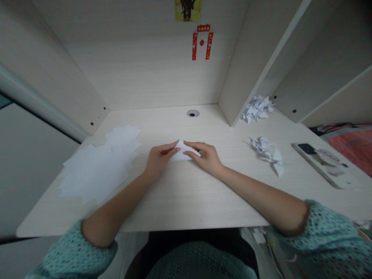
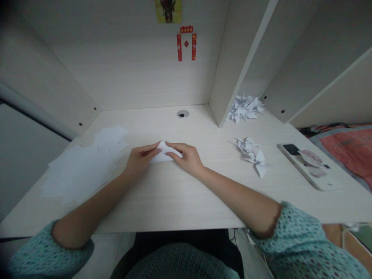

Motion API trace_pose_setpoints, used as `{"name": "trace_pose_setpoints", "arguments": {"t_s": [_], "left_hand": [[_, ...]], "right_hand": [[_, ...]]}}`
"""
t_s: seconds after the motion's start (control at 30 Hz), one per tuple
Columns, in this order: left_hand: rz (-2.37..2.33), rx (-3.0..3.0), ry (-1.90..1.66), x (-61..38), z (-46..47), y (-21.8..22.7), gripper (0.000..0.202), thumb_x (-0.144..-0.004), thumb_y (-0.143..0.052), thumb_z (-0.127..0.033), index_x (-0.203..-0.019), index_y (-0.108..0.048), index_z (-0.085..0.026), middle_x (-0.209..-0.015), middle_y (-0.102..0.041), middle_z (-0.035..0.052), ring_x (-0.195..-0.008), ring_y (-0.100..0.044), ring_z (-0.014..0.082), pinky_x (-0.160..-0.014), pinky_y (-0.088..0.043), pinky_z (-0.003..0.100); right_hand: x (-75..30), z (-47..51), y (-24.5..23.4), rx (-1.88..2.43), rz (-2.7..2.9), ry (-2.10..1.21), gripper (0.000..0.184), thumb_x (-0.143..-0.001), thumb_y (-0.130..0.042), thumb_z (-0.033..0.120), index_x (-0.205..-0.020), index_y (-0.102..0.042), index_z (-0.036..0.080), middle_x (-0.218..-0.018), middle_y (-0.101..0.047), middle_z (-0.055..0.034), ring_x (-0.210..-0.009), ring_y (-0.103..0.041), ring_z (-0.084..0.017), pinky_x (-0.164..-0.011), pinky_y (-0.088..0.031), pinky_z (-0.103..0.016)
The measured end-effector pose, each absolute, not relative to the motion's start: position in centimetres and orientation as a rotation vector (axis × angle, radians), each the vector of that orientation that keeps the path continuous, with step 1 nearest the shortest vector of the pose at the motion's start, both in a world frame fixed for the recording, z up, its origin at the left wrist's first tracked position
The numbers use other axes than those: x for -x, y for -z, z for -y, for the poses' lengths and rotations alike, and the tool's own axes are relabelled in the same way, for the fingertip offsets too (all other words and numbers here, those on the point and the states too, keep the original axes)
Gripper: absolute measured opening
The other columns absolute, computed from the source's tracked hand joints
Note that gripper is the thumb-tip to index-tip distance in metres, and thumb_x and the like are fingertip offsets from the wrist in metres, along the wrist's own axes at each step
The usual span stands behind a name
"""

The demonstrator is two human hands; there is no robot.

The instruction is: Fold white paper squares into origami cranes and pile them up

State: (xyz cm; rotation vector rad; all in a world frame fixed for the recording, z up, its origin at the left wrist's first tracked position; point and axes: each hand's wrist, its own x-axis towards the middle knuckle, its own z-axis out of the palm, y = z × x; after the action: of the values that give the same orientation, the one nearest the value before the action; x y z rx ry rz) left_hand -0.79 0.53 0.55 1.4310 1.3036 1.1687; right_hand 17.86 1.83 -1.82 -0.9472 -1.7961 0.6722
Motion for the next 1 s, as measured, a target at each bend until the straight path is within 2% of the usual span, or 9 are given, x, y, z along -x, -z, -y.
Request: {"name": "trace_pose_setpoints", "arguments": {"t_s": [0.33, 0.57, 0.87, 1.0], "left_hand": [[-1.332, -1.430, -1.153, 0.80, -0.56, -0.57, 0.039, -0.071, -0.071, -0.038, -0.105, -0.070, -0.019, -0.108, -0.070, 0.0055, -0.098, -0.065, 0.0249, -0.088, -0.050, 0.037], [-1.347, -1.379, -1.205, 1.03, -0.85, -0.29, 0.038, -0.070, -0.072, -0.038, -0.104, -0.070, -0.021, -0.109, -0.070, 0.0049, -0.102, -0.064, 0.0243, -0.093, -0.048, 0.038], [-1.411, -1.241, -1.335, 1.30, -1.30, -0.36, 0.034, -0.067, -0.074, -0.034, -0.099, -0.072, -0.023, -0.106, -0.071, 0.0029, -0.103, -0.063, 0.0231, -0.095, -0.047, 0.037], [-1.439, -1.202, -1.401, 1.45, -1.50, -0.34, 0.033, -0.067, -0.074, -0.034, -0.099, -0.072, -0.023, -0.106, -0.072, 0.0028, -0.104, -0.063, 0.0229, -0.094, -0.048, 0.037]], "right_hand": [[-17.76, -1.86, 1.96, 0.938, 1.786, -0.677, 0.033, -0.079, -0.066, 0.039, -0.111, -0.068, 0.027, -0.100, -0.072, -0.0043, -0.081, -0.064, -0.018, -0.072, -0.050, -0.029], [-17.84, -1.83, 1.67, 0.935, 1.832, -0.664, 0.035, -0.081, -0.064, 0.038, -0.114, -0.066, 0.025, -0.086, -0.072, -0.0032, -0.068, -0.059, -0.015, -0.065, -0.047, -0.028], [-17.91, -1.84, 1.36, 0.939, 1.772, -0.739, 0.031, -0.081, -0.063, 0.037, -0.110, -0.069, 0.026, -0.096, -0.073, -0.0057, -0.079, -0.064, -0.018, -0.071, -0.050, -0.031], [-17.95, -2.01, 1.60, 0.970, 1.737, -0.743, 0.030, -0.080, -0.064, 0.038, -0.107, -0.070, 0.025, -0.092, -0.074, -0.0053, -0.071, -0.063, -0.017, -0.067, -0.050, -0.030]]}}
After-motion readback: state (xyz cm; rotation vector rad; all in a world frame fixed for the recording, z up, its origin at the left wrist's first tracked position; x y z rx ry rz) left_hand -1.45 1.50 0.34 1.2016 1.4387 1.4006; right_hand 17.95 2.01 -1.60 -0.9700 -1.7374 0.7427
